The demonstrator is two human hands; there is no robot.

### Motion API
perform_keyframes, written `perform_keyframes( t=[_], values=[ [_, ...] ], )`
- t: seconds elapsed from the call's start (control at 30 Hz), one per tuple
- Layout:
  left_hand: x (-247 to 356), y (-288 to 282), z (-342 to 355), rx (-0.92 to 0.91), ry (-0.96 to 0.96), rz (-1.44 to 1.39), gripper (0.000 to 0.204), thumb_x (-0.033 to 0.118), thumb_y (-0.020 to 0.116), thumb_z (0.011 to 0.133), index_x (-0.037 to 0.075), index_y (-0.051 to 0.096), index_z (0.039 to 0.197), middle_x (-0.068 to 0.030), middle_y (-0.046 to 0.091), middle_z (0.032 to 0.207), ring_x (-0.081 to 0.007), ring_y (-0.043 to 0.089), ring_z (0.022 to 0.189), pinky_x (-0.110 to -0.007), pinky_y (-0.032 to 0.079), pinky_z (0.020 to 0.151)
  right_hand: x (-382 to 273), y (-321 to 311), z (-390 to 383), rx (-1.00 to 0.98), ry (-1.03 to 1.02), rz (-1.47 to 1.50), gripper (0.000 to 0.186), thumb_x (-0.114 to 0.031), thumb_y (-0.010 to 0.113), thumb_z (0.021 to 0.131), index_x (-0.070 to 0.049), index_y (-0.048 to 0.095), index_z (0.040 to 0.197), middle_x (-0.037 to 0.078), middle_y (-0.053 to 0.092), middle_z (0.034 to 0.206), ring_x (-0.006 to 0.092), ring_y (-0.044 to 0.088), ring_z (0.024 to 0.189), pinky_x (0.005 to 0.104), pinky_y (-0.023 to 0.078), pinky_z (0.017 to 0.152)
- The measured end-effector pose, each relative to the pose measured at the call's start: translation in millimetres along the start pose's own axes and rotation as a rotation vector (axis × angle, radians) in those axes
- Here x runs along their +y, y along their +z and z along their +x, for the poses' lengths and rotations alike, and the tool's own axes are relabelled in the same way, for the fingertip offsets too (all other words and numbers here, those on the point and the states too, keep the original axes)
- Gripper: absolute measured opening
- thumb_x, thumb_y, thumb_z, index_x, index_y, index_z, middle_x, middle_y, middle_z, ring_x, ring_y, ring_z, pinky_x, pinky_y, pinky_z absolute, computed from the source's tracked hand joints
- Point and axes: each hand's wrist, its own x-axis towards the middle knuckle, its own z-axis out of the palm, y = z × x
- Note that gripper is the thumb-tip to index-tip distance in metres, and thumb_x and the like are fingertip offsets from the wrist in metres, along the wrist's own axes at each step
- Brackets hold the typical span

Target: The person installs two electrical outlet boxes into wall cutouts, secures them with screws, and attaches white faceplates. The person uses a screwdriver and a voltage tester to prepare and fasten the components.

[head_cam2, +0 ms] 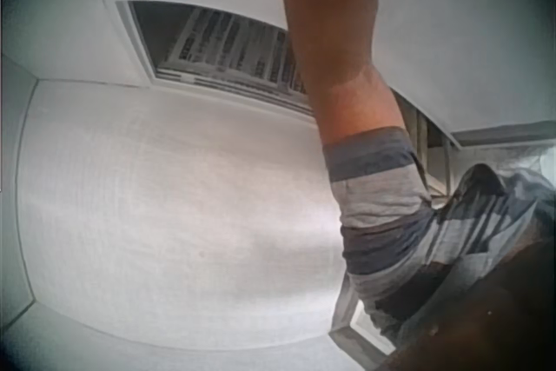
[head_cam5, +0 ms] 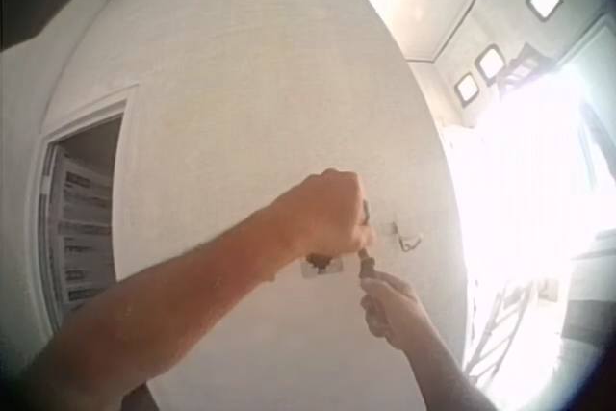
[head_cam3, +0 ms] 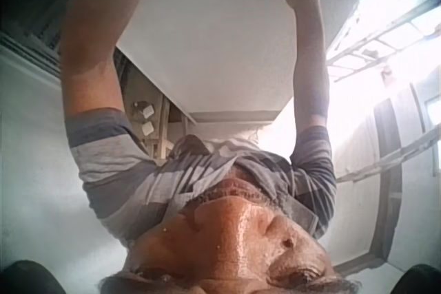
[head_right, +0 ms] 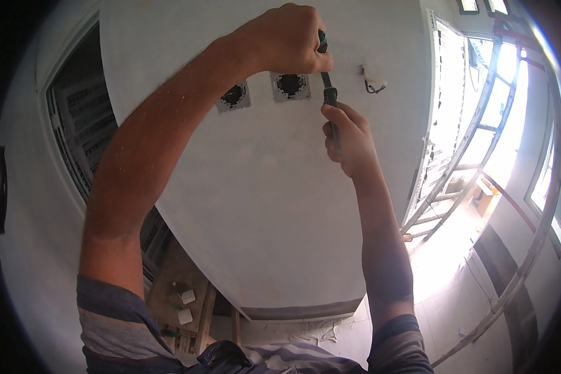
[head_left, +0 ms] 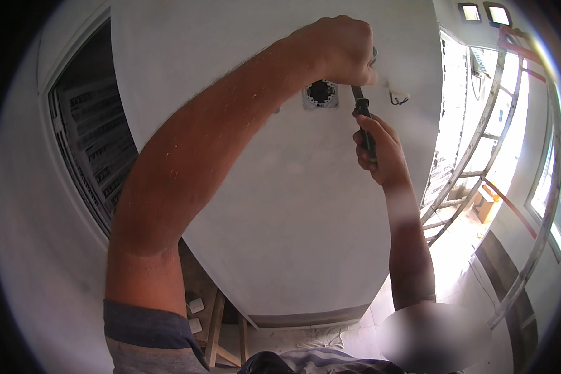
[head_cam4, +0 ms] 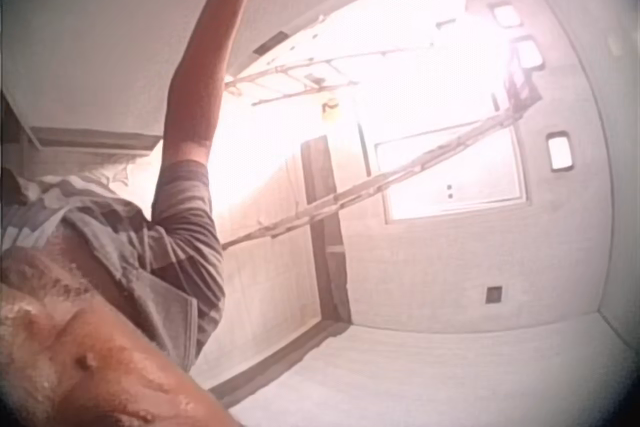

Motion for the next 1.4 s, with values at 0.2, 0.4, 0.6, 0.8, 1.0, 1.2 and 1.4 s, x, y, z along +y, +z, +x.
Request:
perform_keyframes(
  t=[0.2,0.4,0.6,0.8,1.0,1.2,1.4],
  values=[
    [11.1,-9.3,-4.5,0.006,-0.046,-0.006,0.024,0.028,0.074,0.078,0.005,0.074,0.076,-0.0139,0.071,0.072,-0.0282,0.069,0.066,-0.043,0.058,0.066,2.9,-0.9,3.0,0.015,-0.038,0.063,0.027,-0.025,0.068,0.097,-0.006,0.064,0.114,0.000,0.053,0.074,0.0071,0.045,0.050,0.0242,0.026,0.040],
    [9.4,-2.3,-4.6,0.089,-0.023,0.018,0.033,0.031,0.081,0.078,0.004,0.068,0.064,-0.0129,0.066,0.056,-0.0239,0.065,0.050,-0.039,0.056,0.055,0.0,4.8,3.6,-0.042,-0.026,0.023,0.027,-0.023,0.068,0.096,-0.006,0.065,0.116,0.001,0.054,0.074,0.0074,0.046,0.049,0.0243,0.028,0.040],
    [17.6,-10.3,-4.3,-0.003,-0.094,-0.004,0.023,0.029,0.075,0.078,0.006,0.076,0.082,-0.0128,0.073,0.077,-0.0271,0.072,0.071,-0.042,0.060,0.069,-6.5,-4.1,7.4,-0.016,-0.005,-0.033,0.036,-0.030,0.066,0.097,-0.008,0.064,0.125,0.001,0.055,0.076,0.0076,0.045,0.048,0.0221,0.027,0.038],
    [13.1,1.7,3.3,0.062,-0.065,0.021,0.030,0.032,0.081,0.077,0.004,0.073,0.071,-0.0108,0.066,0.056,-0.0224,0.066,0.052,-0.038,0.056,0.056,-6.2,-0.4,-3.2,-0.045,0.032,0.009,0.022,-0.025,0.067,0.098,-0.006,0.063,0.107,0.002,0.053,0.073,0.0082,0.043,0.046,0.0258,0.024,0.039],
    [2.7,-35.0,-27.9,0.118,-0.074,-0.132,0.026,0.026,0.074,0.080,0.002,0.078,0.088,-0.0150,0.075,0.078,-0.0276,0.072,0.069,-0.041,0.058,0.068,11.0,-19.9,-13.6,-0.037,-0.057,0.091,0.026,-0.024,0.066,0.098,-0.004,0.063,0.116,0.000,0.051,0.071,0.0067,0.043,0.043,0.0239,0.025,0.035],
    [-3.7,-62.5,-84.3,0.178,-0.084,-0.279,0.027,0.024,0.077,0.083,-0.001,0.079,0.094,-0.0136,0.075,0.073,-0.0259,0.069,0.059,-0.037,0.056,0.062,30.8,-29.7,-38.7,0.017,-0.088,-0.043,0.032,-0.023,0.066,0.099,-0.002,0.062,0.123,-0.001,0.052,0.070,0.0047,0.044,0.044,0.0218,0.027,0.035],
    [-42.0,-18.0,-152.5,0.338,0.085,-0.277,0.026,0.020,0.073,0.087,-0.001,0.075,0.101,-0.0100,0.074,0.078,-0.0135,0.071,0.065,-0.028,0.058,0.060,60.8,-33.1,-49.7,-0.049,-0.034,-0.102,0.042,-0.021,0.067,0.098,0.003,0.059,0.131,-0.002,0.052,0.070,0.0033,0.040,0.044,0.0225,0.026,0.036]
  ],
)
